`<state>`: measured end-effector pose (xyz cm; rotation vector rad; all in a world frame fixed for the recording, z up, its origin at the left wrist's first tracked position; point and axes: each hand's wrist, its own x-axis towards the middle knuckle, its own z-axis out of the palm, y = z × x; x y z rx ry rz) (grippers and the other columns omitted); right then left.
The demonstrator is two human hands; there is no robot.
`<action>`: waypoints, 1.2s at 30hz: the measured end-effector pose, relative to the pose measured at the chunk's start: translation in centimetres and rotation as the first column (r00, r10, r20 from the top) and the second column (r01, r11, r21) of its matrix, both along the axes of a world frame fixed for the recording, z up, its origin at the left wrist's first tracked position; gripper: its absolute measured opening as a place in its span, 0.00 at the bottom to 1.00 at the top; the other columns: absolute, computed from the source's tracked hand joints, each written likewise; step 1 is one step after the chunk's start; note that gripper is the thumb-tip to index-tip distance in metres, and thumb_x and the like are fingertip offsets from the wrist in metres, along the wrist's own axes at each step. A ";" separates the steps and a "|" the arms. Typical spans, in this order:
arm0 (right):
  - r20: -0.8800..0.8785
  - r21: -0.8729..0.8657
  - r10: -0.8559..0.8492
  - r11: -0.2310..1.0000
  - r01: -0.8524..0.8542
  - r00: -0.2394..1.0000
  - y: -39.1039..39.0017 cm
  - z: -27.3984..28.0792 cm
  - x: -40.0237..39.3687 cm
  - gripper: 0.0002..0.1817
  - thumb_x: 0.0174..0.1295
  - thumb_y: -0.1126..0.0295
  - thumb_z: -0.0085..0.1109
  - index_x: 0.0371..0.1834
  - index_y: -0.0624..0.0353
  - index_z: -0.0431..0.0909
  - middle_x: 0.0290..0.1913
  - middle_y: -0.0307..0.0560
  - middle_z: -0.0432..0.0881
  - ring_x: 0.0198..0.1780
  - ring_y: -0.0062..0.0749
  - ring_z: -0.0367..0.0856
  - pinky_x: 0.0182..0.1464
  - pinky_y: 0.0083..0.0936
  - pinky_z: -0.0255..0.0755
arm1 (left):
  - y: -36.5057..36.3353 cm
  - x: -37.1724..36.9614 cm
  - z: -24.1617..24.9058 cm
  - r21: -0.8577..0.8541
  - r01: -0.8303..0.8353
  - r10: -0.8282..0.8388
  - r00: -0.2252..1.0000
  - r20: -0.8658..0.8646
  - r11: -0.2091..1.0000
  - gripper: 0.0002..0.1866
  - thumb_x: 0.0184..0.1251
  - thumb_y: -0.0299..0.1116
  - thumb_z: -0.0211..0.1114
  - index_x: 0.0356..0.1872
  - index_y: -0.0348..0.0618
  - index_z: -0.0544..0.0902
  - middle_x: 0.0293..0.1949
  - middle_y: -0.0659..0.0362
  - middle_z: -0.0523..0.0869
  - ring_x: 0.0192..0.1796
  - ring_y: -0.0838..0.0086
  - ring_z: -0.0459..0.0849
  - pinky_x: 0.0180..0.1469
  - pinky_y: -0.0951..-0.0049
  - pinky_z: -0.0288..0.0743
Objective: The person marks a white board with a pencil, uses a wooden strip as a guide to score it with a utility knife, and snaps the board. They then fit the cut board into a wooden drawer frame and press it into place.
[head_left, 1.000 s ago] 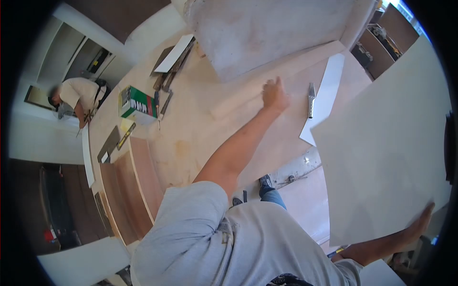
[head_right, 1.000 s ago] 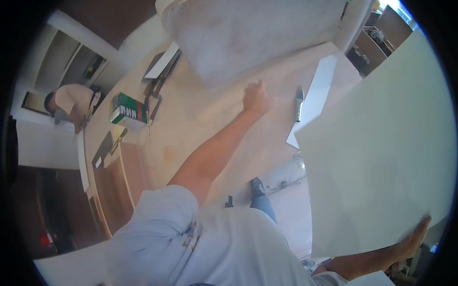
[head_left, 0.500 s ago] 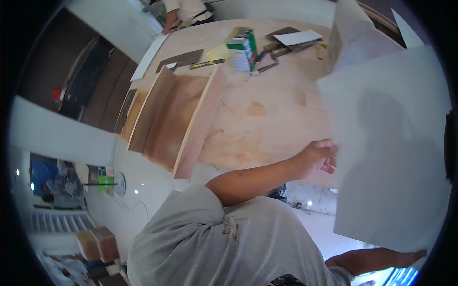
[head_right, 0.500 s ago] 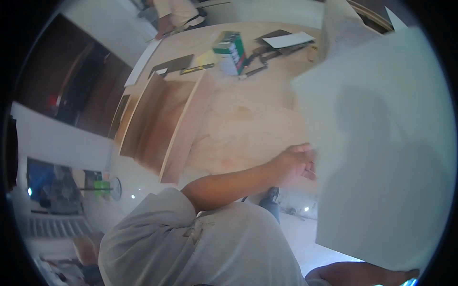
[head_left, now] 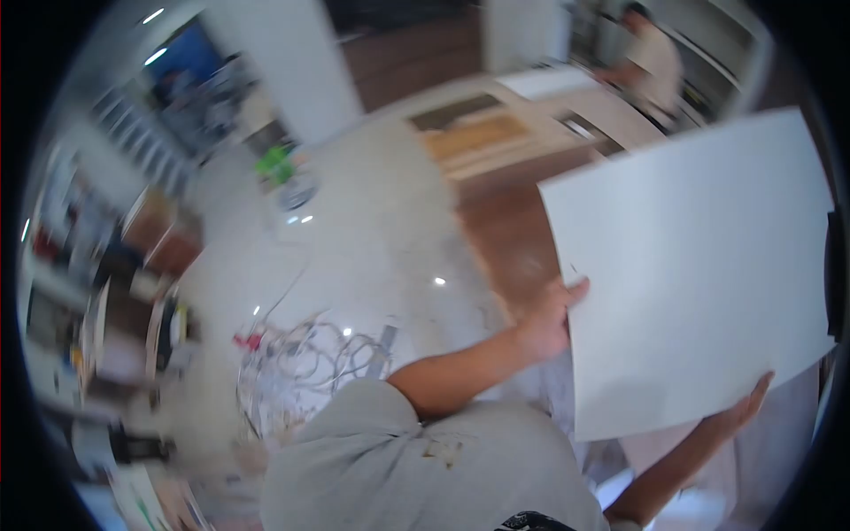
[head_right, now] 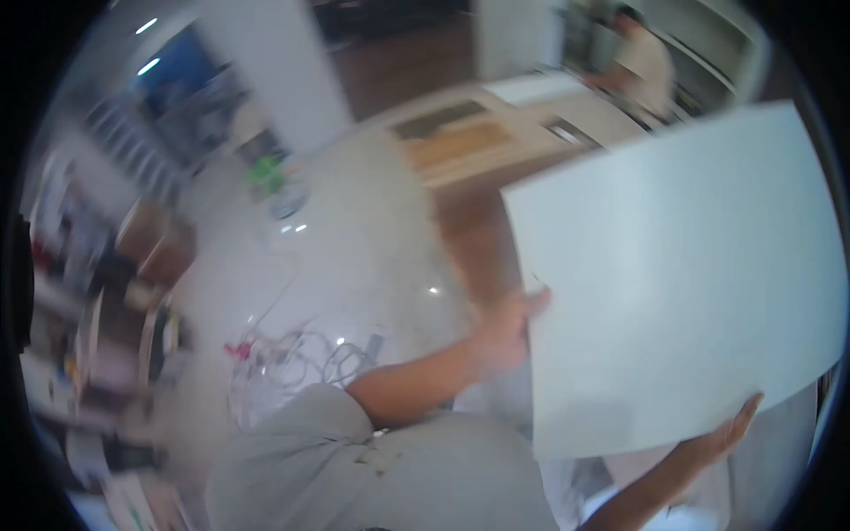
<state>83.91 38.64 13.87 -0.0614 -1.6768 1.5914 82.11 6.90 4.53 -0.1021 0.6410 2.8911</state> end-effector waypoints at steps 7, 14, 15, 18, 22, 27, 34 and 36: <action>0.240 -0.398 0.486 0.839 -0.371 0.841 -11.3 -9.8 -14.2 0.31 0.76 0.58 0.52 0.65 0.81 0.67 0.63 0.61 0.76 0.60 0.48 0.79 0.62 0.38 0.76 | -11.3 -1.4 -7.1 -0.126 -0.358 0.378 0.848 0.371 0.925 0.20 0.76 0.36 0.60 0.60 0.32 0.75 0.52 0.49 0.83 0.56 0.58 0.83 0.56 0.53 0.80; 0.400 -0.570 0.528 0.783 -0.248 0.749 -15.2 -18.8 -20.2 0.28 0.75 0.59 0.54 0.62 0.79 0.70 0.59 0.60 0.79 0.55 0.49 0.82 0.59 0.41 0.79 | -14.1 -3.2 -13.7 -0.437 -0.312 0.531 0.604 0.594 0.844 0.18 0.73 0.35 0.62 0.58 0.35 0.77 0.50 0.48 0.84 0.53 0.57 0.85 0.50 0.55 0.82; 0.395 -0.571 0.551 0.774 -0.274 0.735 -15.0 -20.6 -21.1 0.28 0.74 0.59 0.54 0.62 0.78 0.70 0.60 0.60 0.78 0.55 0.49 0.82 0.58 0.42 0.80 | -14.2 -3.8 -14.5 -0.459 -0.304 0.546 0.568 0.616 0.835 0.18 0.71 0.33 0.63 0.57 0.36 0.77 0.50 0.48 0.84 0.53 0.57 0.85 0.51 0.55 0.82; 0.477 -0.633 0.653 0.720 -0.286 0.588 -15.2 -20.5 -21.8 0.27 0.74 0.60 0.54 0.64 0.75 0.70 0.61 0.59 0.78 0.56 0.51 0.82 0.59 0.45 0.79 | -14.7 -5.7 -19.2 -0.567 -0.253 0.602 0.532 0.595 0.784 0.24 0.65 0.32 0.64 0.63 0.39 0.74 0.53 0.48 0.84 0.56 0.56 0.84 0.55 0.56 0.80; 0.398 -0.792 0.834 0.523 -0.314 0.382 -11.5 -25.8 -24.1 0.20 0.74 0.66 0.51 0.61 0.69 0.72 0.59 0.57 0.78 0.63 0.51 0.75 0.64 0.55 0.73 | -17.1 -7.3 -27.1 -0.602 0.356 0.230 0.933 0.278 -0.715 0.35 0.57 0.30 0.66 0.70 0.44 0.70 0.57 0.48 0.84 0.60 0.54 0.82 0.61 0.57 0.77; 0.491 -0.716 0.854 0.509 -0.477 0.173 -10.8 -20.2 -23.3 0.14 0.72 0.66 0.56 0.50 0.68 0.76 0.43 0.55 0.84 0.44 0.45 0.86 0.43 0.43 0.82 | -17.5 -6.8 -22.8 -0.604 0.299 0.281 0.951 0.128 -0.739 0.23 0.64 0.27 0.58 0.62 0.40 0.76 0.40 0.44 0.86 0.47 0.52 0.87 0.48 0.54 0.80; 0.915 -0.102 0.321 0.769 -0.631 0.243 -8.1 -22.5 -25.9 0.18 0.60 0.55 0.68 0.36 0.62 0.81 0.32 0.49 0.85 0.31 0.39 0.87 0.34 0.37 0.81 | -17.2 -10.3 -22.0 -0.722 -0.401 0.796 0.498 0.344 0.563 0.20 0.70 0.40 0.68 0.45 0.29 0.78 0.36 0.54 0.82 0.38 0.68 0.81 0.42 0.64 0.78; 0.915 0.245 0.073 0.682 -0.689 0.397 -8.5 -22.3 -26.3 0.18 0.58 0.56 0.70 0.35 0.62 0.82 0.34 0.51 0.86 0.33 0.44 0.87 0.37 0.40 0.80 | -17.7 -11.1 -23.0 -0.760 -0.420 0.825 0.501 0.262 0.496 0.18 0.70 0.40 0.69 0.41 0.30 0.78 0.34 0.56 0.81 0.36 0.68 0.79 0.39 0.62 0.77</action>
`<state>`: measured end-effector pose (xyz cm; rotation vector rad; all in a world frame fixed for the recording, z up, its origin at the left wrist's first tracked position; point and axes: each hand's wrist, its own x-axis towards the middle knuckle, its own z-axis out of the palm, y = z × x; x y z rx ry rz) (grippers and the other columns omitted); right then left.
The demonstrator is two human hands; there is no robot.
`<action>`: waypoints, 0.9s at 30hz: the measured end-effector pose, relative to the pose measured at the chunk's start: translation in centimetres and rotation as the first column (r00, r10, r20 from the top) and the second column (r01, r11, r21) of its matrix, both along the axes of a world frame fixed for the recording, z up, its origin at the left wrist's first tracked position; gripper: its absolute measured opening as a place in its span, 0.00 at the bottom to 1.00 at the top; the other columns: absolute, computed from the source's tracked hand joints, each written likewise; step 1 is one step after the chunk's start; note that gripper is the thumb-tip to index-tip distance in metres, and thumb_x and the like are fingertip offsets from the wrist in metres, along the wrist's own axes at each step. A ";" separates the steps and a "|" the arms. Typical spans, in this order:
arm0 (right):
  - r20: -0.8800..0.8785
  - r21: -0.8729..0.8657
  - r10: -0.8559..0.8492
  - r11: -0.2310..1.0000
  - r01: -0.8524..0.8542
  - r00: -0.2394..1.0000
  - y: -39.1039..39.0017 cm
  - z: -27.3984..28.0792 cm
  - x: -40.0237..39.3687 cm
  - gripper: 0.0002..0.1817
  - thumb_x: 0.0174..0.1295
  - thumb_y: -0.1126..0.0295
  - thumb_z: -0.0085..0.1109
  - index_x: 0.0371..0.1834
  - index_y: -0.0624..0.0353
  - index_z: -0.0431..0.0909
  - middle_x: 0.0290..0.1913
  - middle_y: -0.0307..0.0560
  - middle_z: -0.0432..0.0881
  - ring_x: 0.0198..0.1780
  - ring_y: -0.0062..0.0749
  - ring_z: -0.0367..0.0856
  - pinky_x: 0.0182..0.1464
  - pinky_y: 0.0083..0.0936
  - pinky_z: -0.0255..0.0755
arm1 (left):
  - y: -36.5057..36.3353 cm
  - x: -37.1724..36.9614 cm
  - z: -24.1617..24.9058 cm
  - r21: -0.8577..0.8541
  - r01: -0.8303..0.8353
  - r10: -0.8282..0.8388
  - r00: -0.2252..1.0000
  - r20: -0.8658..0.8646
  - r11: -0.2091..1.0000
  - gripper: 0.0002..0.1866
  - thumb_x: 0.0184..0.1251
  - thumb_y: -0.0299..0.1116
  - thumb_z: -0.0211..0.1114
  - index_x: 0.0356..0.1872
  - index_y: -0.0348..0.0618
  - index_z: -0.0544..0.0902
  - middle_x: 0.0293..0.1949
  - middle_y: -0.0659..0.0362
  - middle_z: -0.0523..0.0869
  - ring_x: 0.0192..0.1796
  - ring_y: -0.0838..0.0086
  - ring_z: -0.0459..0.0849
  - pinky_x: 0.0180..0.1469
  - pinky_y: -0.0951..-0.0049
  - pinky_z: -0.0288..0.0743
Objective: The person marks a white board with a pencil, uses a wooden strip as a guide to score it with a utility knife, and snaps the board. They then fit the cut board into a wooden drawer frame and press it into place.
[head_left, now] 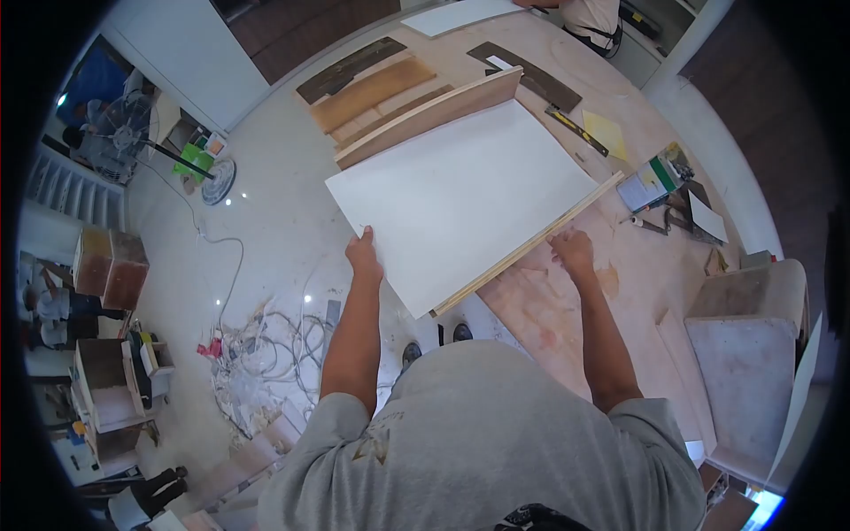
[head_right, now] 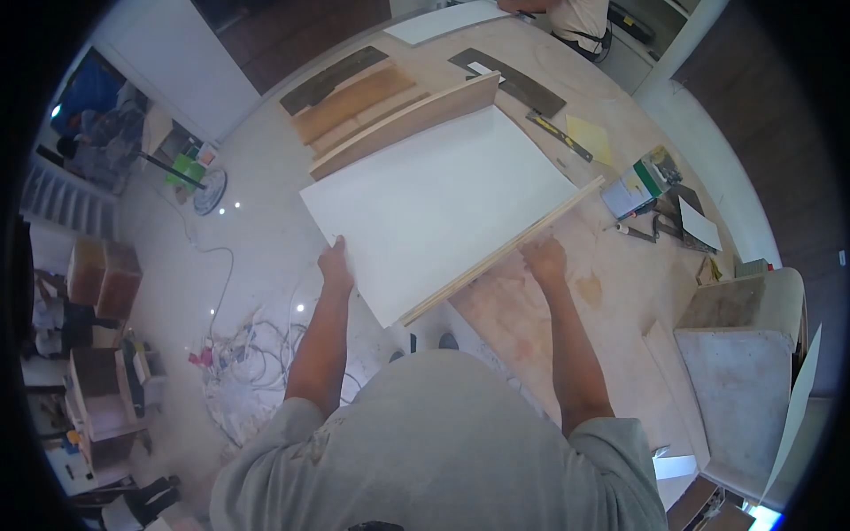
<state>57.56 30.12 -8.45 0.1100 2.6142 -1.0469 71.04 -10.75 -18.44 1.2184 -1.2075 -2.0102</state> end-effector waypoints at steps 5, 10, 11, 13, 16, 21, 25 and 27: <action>-0.405 0.413 0.220 0.910 -0.037 0.887 -1.4 2.5 -0.4 0.19 0.51 0.58 0.74 0.35 0.62 0.83 0.38 0.56 0.86 0.40 0.54 0.85 0.45 0.44 0.77 | -2.3 -0.5 -7.3 -0.324 0.046 0.018 0.981 0.192 0.945 0.20 0.67 0.42 0.71 0.29 0.34 0.77 0.28 0.58 0.78 0.29 0.69 0.72 0.33 0.62 0.71; -0.520 0.411 0.313 0.907 -0.089 0.795 -1.3 2.9 -2.0 0.17 0.52 0.57 0.73 0.38 0.58 0.86 0.41 0.54 0.86 0.45 0.49 0.84 0.49 0.45 0.76 | -1.0 0.4 -7.8 -0.573 0.220 0.122 0.858 0.499 0.790 0.18 0.64 0.43 0.74 0.27 0.39 0.80 0.26 0.59 0.83 0.26 0.78 0.73 0.29 0.70 0.69; -0.548 0.382 0.312 0.919 -0.100 0.776 -1.1 2.7 -2.3 0.17 0.52 0.57 0.72 0.39 0.58 0.86 0.41 0.53 0.86 0.45 0.48 0.84 0.50 0.45 0.76 | -0.3 0.8 -6.8 -0.454 0.218 0.029 0.879 0.476 0.864 0.17 0.64 0.42 0.73 0.29 0.39 0.80 0.27 0.58 0.84 0.26 0.78 0.74 0.29 0.71 0.70; -0.465 0.459 0.409 0.870 -0.182 0.785 -1.1 3.1 -2.8 0.19 0.53 0.56 0.72 0.41 0.58 0.86 0.42 0.53 0.86 0.48 0.47 0.84 0.53 0.43 0.75 | 1.3 2.7 -4.0 -0.194 0.231 -0.142 0.911 0.388 0.953 0.15 0.64 0.40 0.73 0.34 0.37 0.81 0.29 0.57 0.84 0.26 0.78 0.77 0.29 0.71 0.73; -0.442 0.579 0.553 0.777 -0.247 0.706 -1.7 3.0 -4.0 0.21 0.53 0.56 0.72 0.44 0.58 0.86 0.45 0.52 0.86 0.52 0.45 0.83 0.58 0.43 0.74 | 2.7 4.7 -3.3 -0.011 0.293 -0.281 0.927 0.250 0.956 0.16 0.65 0.38 0.72 0.42 0.35 0.80 0.34 0.56 0.84 0.33 0.71 0.85 0.30 0.67 0.80; 0.054 0.634 0.569 0.615 -0.469 0.820 -5.4 1.6 -9.4 0.27 0.53 0.53 0.73 0.50 0.59 0.84 0.54 0.54 0.84 0.60 0.48 0.80 0.66 0.52 0.69 | 3.6 6.1 -3.0 0.179 0.295 -0.333 0.910 0.247 0.939 0.12 0.68 0.33 0.69 0.43 0.35 0.81 0.39 0.54 0.86 0.36 0.68 0.88 0.35 0.65 0.84; 0.400 0.674 0.298 0.545 -0.498 0.867 -6.7 -6.4 -18.7 0.37 0.49 0.48 0.78 0.56 0.64 0.81 0.60 0.58 0.82 0.66 0.53 0.77 0.69 0.51 0.68 | 3.5 6.2 -2.0 0.251 0.383 -0.440 0.868 0.232 0.889 0.11 0.69 0.31 0.66 0.45 0.32 0.80 0.40 0.53 0.86 0.38 0.66 0.88 0.40 0.61 0.86; 0.489 0.706 0.150 0.510 -0.491 0.859 -6.0 -7.6 -20.5 0.40 0.48 0.46 0.78 0.59 0.64 0.80 0.63 0.60 0.80 0.68 0.58 0.73 0.70 0.50 0.66 | 3.3 6.5 -2.6 0.239 0.384 -0.432 0.881 0.193 0.892 0.11 0.70 0.30 0.66 0.45 0.31 0.80 0.40 0.53 0.86 0.38 0.66 0.88 0.40 0.62 0.86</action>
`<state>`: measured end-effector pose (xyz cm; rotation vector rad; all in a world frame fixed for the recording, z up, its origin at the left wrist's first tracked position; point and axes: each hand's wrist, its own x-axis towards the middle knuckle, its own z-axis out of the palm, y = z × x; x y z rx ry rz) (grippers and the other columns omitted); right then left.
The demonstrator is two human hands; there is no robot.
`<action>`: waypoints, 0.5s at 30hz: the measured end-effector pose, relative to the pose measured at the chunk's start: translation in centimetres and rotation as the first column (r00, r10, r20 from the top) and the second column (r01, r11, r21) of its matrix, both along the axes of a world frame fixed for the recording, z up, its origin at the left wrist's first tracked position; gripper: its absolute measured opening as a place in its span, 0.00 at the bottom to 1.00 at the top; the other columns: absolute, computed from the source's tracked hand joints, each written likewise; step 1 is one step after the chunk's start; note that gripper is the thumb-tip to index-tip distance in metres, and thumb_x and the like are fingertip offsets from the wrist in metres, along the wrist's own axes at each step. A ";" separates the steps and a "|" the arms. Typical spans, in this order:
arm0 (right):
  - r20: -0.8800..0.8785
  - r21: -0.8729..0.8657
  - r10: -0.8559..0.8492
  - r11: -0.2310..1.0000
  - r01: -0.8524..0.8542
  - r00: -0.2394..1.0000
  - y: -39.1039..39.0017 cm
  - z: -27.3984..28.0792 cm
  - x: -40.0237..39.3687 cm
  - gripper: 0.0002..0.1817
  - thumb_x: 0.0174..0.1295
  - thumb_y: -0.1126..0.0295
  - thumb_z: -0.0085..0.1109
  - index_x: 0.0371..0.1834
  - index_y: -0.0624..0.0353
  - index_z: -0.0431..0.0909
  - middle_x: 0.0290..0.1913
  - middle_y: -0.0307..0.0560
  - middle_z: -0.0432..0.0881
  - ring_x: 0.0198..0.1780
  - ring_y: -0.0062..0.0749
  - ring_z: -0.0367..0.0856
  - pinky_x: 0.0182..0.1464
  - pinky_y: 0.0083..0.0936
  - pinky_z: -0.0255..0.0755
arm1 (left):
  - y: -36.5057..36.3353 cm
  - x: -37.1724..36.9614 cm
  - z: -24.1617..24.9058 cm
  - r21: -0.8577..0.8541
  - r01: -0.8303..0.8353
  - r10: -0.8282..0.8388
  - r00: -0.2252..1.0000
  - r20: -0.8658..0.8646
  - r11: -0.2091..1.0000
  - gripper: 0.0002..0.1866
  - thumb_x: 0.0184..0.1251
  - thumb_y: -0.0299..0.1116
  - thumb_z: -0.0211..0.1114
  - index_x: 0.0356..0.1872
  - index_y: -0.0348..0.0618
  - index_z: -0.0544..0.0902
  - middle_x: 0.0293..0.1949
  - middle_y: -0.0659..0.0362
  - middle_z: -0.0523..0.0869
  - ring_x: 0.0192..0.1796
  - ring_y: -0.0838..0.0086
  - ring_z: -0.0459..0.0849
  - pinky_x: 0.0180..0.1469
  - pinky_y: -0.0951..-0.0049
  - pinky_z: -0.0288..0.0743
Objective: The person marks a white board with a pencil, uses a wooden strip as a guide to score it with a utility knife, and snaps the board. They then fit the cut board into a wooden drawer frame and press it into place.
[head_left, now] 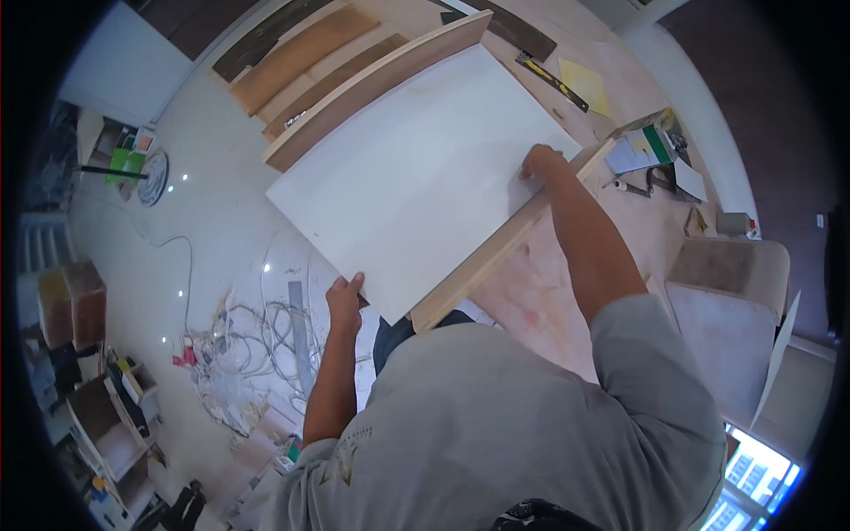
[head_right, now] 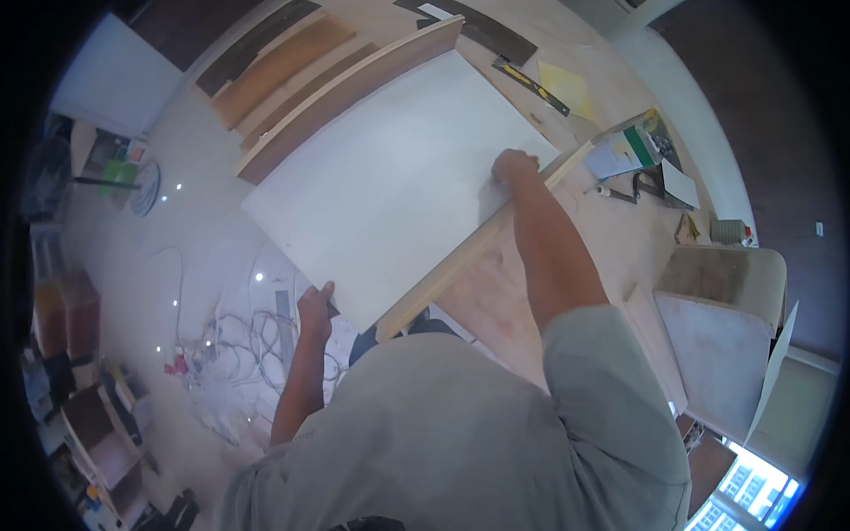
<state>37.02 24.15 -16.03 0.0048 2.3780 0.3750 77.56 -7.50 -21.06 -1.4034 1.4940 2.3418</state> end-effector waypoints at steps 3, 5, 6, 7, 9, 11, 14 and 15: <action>0.050 0.074 -0.065 0.995 0.061 0.997 0.1 0.3 -0.3 0.44 0.49 0.46 0.78 0.65 0.63 0.77 0.68 0.61 0.75 0.73 0.63 0.66 0.73 0.51 0.63 | -0.3 -0.2 -0.7 0.043 -0.004 0.005 1.000 -0.014 0.999 0.11 0.70 0.30 0.66 0.45 0.31 0.80 0.40 0.52 0.86 0.39 0.66 0.88 0.40 0.63 0.86; 0.008 0.156 0.004 0.988 -0.005 1.000 -0.9 0.6 -0.2 0.51 0.44 0.46 0.82 0.68 0.67 0.73 0.71 0.62 0.71 0.76 0.57 0.64 0.72 0.48 0.66 | -0.7 -0.1 -0.6 0.069 0.012 -0.010 1.000 -0.024 0.998 0.09 0.70 0.30 0.66 0.43 0.34 0.80 0.40 0.52 0.86 0.39 0.70 0.87 0.38 0.65 0.84; 0.065 0.153 0.040 0.987 -0.049 0.997 -1.4 0.5 -0.6 0.51 0.44 0.44 0.81 0.68 0.67 0.72 0.71 0.61 0.71 0.76 0.58 0.64 0.72 0.48 0.65 | -1.4 0.1 -1.1 0.035 0.007 -0.007 1.000 0.003 0.999 0.10 0.70 0.31 0.66 0.43 0.34 0.81 0.39 0.54 0.86 0.39 0.71 0.86 0.37 0.66 0.82; 0.120 0.148 0.073 0.985 -0.090 0.990 -1.4 0.6 -1.3 0.52 0.44 0.43 0.80 0.68 0.66 0.72 0.72 0.61 0.70 0.76 0.58 0.64 0.73 0.48 0.64 | -2.1 0.1 -1.6 0.001 0.005 -0.005 1.000 0.028 1.000 0.10 0.70 0.32 0.67 0.43 0.35 0.81 0.38 0.55 0.86 0.38 0.73 0.85 0.37 0.67 0.81; 0.020 0.078 -0.026 0.997 0.025 0.999 1.1 -2.6 -3.7 0.59 0.46 0.35 0.75 0.71 0.71 0.66 0.72 0.65 0.68 0.75 0.59 0.64 0.76 0.47 0.59 | -2.6 -1.0 -1.7 0.013 -0.133 0.133 0.988 -0.081 0.991 0.09 0.71 0.34 0.67 0.43 0.38 0.81 0.35 0.61 0.84 0.35 0.78 0.81 0.36 0.73 0.77; -0.141 -0.152 -0.087 0.986 0.065 0.986 1.4 -2.8 -5.2 0.62 0.46 0.33 0.73 0.72 0.74 0.62 0.72 0.70 0.66 0.75 0.60 0.64 0.77 0.45 0.58 | -4.3 -2.6 -1.7 0.003 -0.230 0.228 0.960 -0.162 0.973 0.10 0.74 0.36 0.64 0.44 0.39 0.80 0.36 0.60 0.84 0.36 0.77 0.83 0.40 0.74 0.78; -0.313 -0.368 -0.089 0.929 -0.034 0.946 1.4 -3.2 -8.2 0.65 0.47 0.32 0.72 0.75 0.73 0.56 0.75 0.72 0.59 0.77 0.62 0.60 0.76 0.47 0.59 | -6.9 -5.5 -1.4 0.192 -0.313 0.359 0.885 -0.296 0.930 0.14 0.76 0.37 0.61 0.53 0.38 0.77 0.45 0.56 0.84 0.47 0.71 0.84 0.50 0.68 0.79; -0.362 -0.412 -0.077 0.907 -0.085 0.929 1.5 -3.4 -9.2 0.65 0.47 0.32 0.72 0.76 0.72 0.54 0.77 0.73 0.56 0.78 0.63 0.58 0.75 0.49 0.60 | -7.2 -6.3 -1.1 0.279 -0.316 0.401 0.850 -0.341 0.907 0.16 0.76 0.37 0.59 0.56 0.38 0.76 0.49 0.55 0.84 0.52 0.69 0.83 0.56 0.66 0.78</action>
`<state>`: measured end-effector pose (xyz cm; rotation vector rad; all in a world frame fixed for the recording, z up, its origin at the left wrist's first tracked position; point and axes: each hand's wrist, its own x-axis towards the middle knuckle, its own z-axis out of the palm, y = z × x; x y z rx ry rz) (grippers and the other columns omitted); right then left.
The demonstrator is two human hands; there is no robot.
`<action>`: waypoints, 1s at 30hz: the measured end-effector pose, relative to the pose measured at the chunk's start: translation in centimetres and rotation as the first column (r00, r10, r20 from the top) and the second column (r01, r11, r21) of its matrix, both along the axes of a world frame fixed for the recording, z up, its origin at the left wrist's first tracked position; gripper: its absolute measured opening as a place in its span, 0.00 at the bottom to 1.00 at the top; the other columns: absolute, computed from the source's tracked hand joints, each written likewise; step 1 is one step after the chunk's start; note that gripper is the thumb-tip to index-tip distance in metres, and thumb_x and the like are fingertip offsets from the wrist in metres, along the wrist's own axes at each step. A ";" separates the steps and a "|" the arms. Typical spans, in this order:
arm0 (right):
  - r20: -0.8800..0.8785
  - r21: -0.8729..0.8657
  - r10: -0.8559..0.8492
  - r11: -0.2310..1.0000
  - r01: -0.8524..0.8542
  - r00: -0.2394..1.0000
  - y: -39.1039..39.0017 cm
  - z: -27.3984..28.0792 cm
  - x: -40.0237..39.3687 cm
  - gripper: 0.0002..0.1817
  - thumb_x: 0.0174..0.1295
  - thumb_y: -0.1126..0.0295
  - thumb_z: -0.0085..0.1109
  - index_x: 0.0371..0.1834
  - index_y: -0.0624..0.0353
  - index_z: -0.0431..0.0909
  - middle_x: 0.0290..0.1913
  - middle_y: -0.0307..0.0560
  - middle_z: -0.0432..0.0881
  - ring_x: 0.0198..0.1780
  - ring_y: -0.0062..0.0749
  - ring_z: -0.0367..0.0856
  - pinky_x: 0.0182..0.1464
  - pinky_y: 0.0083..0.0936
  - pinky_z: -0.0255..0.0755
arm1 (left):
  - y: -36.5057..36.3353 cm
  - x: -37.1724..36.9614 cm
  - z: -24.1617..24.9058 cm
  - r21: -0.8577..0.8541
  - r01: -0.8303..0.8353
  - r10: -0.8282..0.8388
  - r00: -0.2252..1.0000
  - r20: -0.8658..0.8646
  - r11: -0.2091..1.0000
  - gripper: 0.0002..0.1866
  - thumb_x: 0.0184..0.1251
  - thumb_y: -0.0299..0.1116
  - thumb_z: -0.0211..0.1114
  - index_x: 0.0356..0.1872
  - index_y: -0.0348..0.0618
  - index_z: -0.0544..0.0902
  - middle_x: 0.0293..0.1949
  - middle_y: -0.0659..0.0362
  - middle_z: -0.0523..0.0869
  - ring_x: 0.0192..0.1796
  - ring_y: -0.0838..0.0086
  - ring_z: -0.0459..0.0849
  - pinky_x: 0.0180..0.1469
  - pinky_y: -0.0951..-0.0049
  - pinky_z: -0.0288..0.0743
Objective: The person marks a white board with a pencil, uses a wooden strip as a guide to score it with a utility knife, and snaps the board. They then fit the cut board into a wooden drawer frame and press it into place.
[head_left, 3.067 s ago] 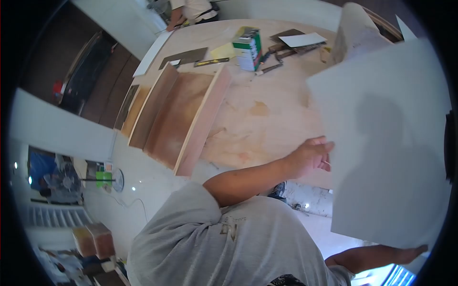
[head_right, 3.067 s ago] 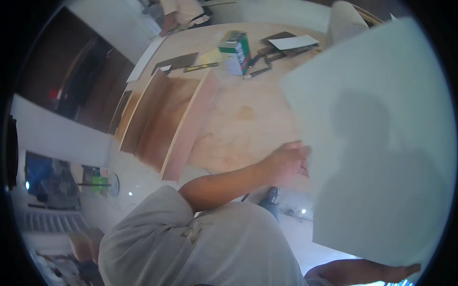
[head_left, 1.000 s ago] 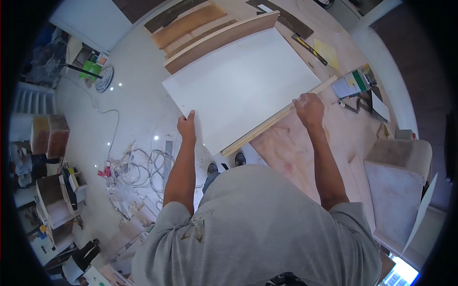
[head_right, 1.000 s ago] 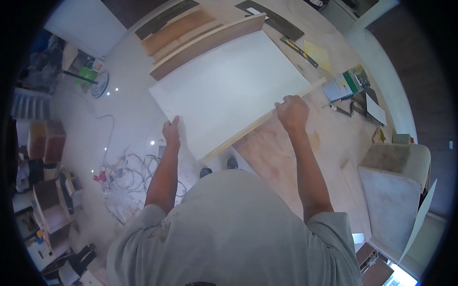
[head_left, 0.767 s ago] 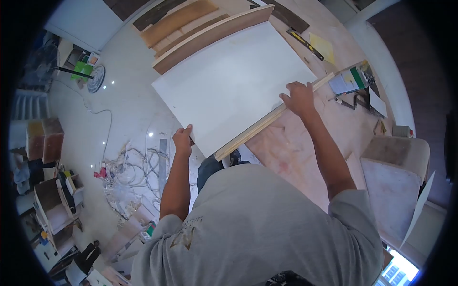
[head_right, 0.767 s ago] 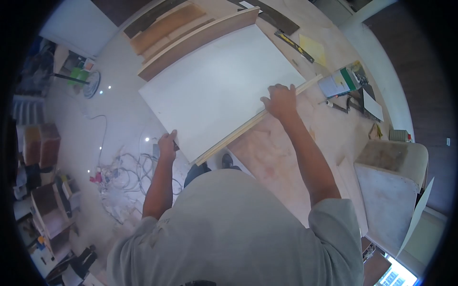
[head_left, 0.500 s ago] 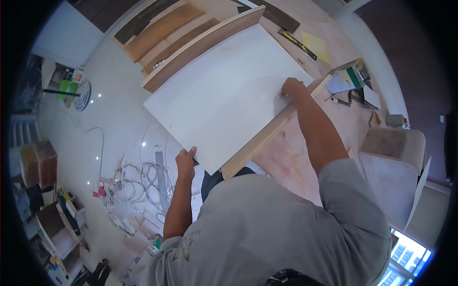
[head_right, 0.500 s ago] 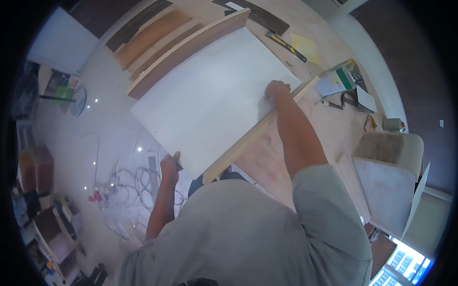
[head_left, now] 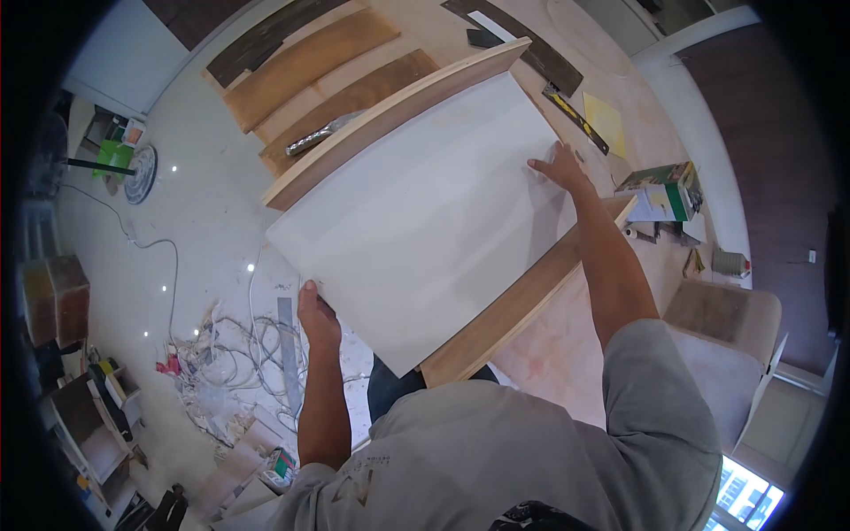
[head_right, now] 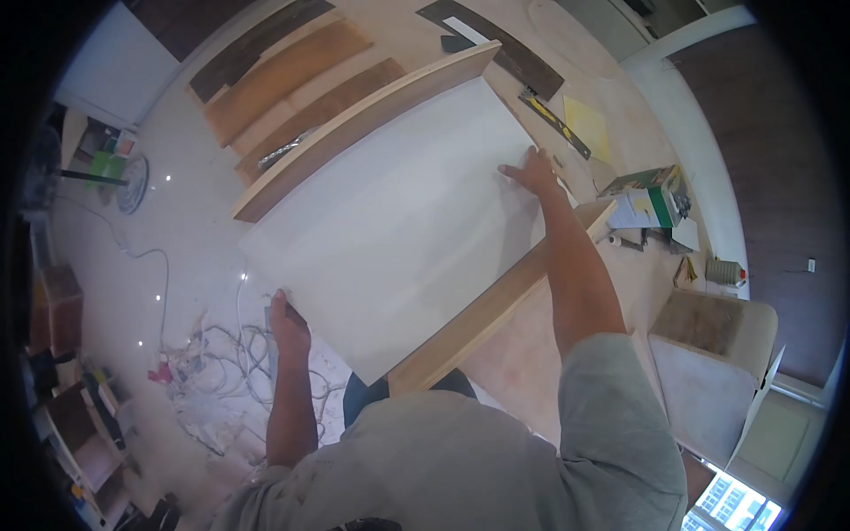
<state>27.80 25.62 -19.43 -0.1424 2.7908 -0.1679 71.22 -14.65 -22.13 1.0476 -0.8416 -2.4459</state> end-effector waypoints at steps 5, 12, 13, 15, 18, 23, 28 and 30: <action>-0.145 -0.019 0.049 0.998 -0.052 0.988 0.2 -1.9 -3.3 0.64 0.43 0.32 0.74 0.73 0.72 0.60 0.72 0.72 0.64 0.73 0.61 0.65 0.72 0.46 0.65 | 0.9 -2.1 -1.0 -0.168 0.023 0.002 0.990 0.144 0.986 0.22 0.77 0.35 0.57 0.67 0.36 0.70 0.59 0.52 0.81 0.62 0.63 0.79 0.66 0.62 0.72; -0.101 0.016 -0.105 0.994 0.107 0.989 -0.5 1.8 -4.0 0.52 0.40 0.33 0.76 0.61 0.64 0.78 0.58 0.67 0.78 0.60 0.54 0.79 0.60 0.42 0.75 | 1.3 -2.6 -0.4 -0.193 0.125 -0.068 0.958 0.277 0.973 0.24 0.79 0.39 0.57 0.68 0.36 0.68 0.59 0.51 0.80 0.59 0.62 0.82 0.60 0.60 0.79; -0.137 0.017 -0.093 0.995 0.096 0.986 0.0 1.0 -4.7 0.50 0.40 0.34 0.76 0.58 0.65 0.79 0.57 0.67 0.79 0.59 0.53 0.80 0.59 0.41 0.75 | 1.5 -2.8 -0.5 -0.194 0.114 -0.060 0.962 0.265 0.974 0.23 0.78 0.38 0.58 0.67 0.36 0.69 0.59 0.52 0.80 0.58 0.63 0.82 0.61 0.60 0.79; -0.204 0.021 -0.070 0.997 0.076 0.976 0.3 -0.6 -5.1 0.47 0.41 0.34 0.76 0.54 0.66 0.81 0.55 0.67 0.80 0.56 0.53 0.82 0.58 0.41 0.76 | 2.1 -3.7 -0.2 -0.193 0.095 -0.046 0.968 0.247 0.977 0.22 0.77 0.36 0.61 0.65 0.36 0.71 0.58 0.52 0.81 0.57 0.64 0.83 0.61 0.61 0.78; -0.126 0.015 0.007 1.000 -0.005 0.992 0.7 0.2 -5.4 0.48 0.41 0.35 0.76 0.53 0.69 0.80 0.56 0.66 0.79 0.59 0.56 0.80 0.59 0.44 0.76 | 2.4 -4.3 -1.0 -0.189 0.064 -0.012 0.964 0.265 0.980 0.21 0.77 0.35 0.61 0.64 0.36 0.71 0.58 0.52 0.81 0.57 0.65 0.83 0.60 0.61 0.79; -0.101 0.108 0.056 0.993 -0.045 0.993 1.7 -1.7 -7.1 0.45 0.44 0.37 0.75 0.50 0.72 0.80 0.54 0.71 0.81 0.57 0.59 0.81 0.58 0.44 0.76 | 2.4 -4.3 -2.3 -0.239 0.083 0.013 0.927 0.375 0.967 0.24 0.75 0.41 0.63 0.62 0.32 0.73 0.51 0.53 0.83 0.50 0.67 0.84 0.53 0.66 0.81; -0.132 -0.210 0.100 0.970 -0.126 0.986 3.7 -3.5 -8.5 0.43 0.45 0.42 0.77 0.51 0.73 0.81 0.47 0.64 0.85 0.50 0.50 0.85 0.52 0.41 0.77 | 2.4 -4.6 -2.3 -0.362 0.091 0.017 0.958 0.285 0.928 0.29 0.75 0.38 0.62 0.69 0.32 0.66 0.60 0.51 0.78 0.60 0.67 0.77 0.62 0.67 0.72; -0.268 -0.183 0.108 0.970 -0.161 0.957 4.8 -5.7 -9.4 0.43 0.46 0.42 0.76 0.51 0.74 0.80 0.45 0.66 0.86 0.51 0.50 0.85 0.54 0.40 0.77 | 2.4 -4.4 -1.5 -0.194 0.002 0.031 0.986 0.165 0.981 0.26 0.75 0.35 0.62 0.68 0.33 0.68 0.59 0.53 0.79 0.58 0.69 0.78 0.60 0.67 0.73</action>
